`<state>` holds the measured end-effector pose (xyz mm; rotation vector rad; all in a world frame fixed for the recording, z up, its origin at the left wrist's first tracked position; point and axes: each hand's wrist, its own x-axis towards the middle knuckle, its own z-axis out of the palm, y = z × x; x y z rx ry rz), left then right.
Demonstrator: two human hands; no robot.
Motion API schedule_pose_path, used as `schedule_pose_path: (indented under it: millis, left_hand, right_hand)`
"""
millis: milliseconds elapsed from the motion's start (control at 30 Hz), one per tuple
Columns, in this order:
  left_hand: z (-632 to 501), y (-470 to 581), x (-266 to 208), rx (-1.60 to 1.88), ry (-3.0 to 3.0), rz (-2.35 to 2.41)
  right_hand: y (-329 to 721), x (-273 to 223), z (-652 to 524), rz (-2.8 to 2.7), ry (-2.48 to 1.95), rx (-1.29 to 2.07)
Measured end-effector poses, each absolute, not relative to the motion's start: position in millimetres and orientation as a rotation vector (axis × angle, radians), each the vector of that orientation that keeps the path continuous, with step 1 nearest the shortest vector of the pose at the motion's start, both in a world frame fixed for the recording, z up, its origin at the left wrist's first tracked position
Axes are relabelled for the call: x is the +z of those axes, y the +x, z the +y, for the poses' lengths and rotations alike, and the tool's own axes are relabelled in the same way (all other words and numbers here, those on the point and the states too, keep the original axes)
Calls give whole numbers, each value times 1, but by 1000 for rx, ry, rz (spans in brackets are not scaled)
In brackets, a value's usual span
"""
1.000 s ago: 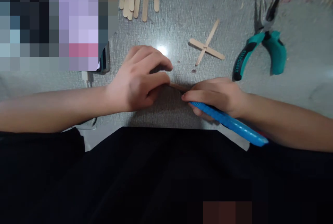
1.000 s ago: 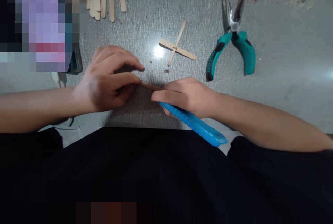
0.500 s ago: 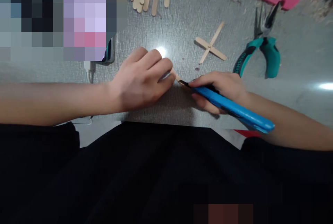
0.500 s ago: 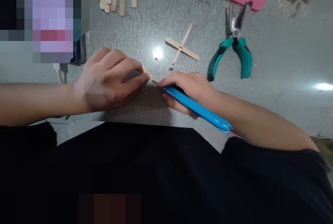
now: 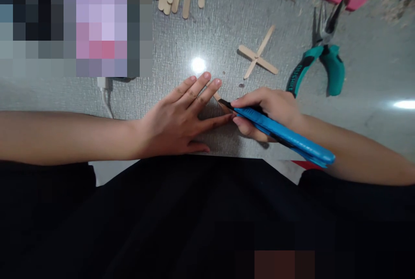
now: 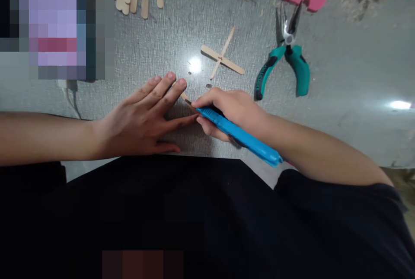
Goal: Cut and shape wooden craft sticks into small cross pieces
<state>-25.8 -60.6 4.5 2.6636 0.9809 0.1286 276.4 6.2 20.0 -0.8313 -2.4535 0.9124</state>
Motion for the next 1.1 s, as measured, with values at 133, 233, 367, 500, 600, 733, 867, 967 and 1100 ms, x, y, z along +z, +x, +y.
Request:
schedule_pose_path:
  millis: [133, 233, 367, 500, 600, 733, 867, 967, 1100]
  left_hand:
    - [-58, -26, 3, 128, 2681, 968]
    - [-58, -27, 5, 115, 2684, 960]
    - [-56, -27, 8, 51, 2675, 951]
    - [-55, -26, 9, 34, 2668, 944]
    - [-55, -26, 9, 22, 2659, 946]
    - [-55, -26, 9, 18, 2658, 946]
    - [-55, -26, 9, 6, 2651, 948]
    - [-55, -26, 10, 23, 2655, 940]
    - [-55, -27, 11, 47, 2679, 943]
  right_hand:
    - [276, 21, 4, -2458, -840, 848]
    - [277, 19, 3, -2474, -860, 821]
    - [277, 14, 2, -2491, -829, 821]
    - [277, 13, 2, -2525, -811, 790]
    - [277, 13, 1, -2549, -848, 812]
    - [277, 14, 0, -2553, -886, 801]
    - [276, 16, 0, -2561, -898, 831]
    - [276, 14, 1, -2543, -865, 825]
    - [276, 10, 2, -2506, -799, 763]
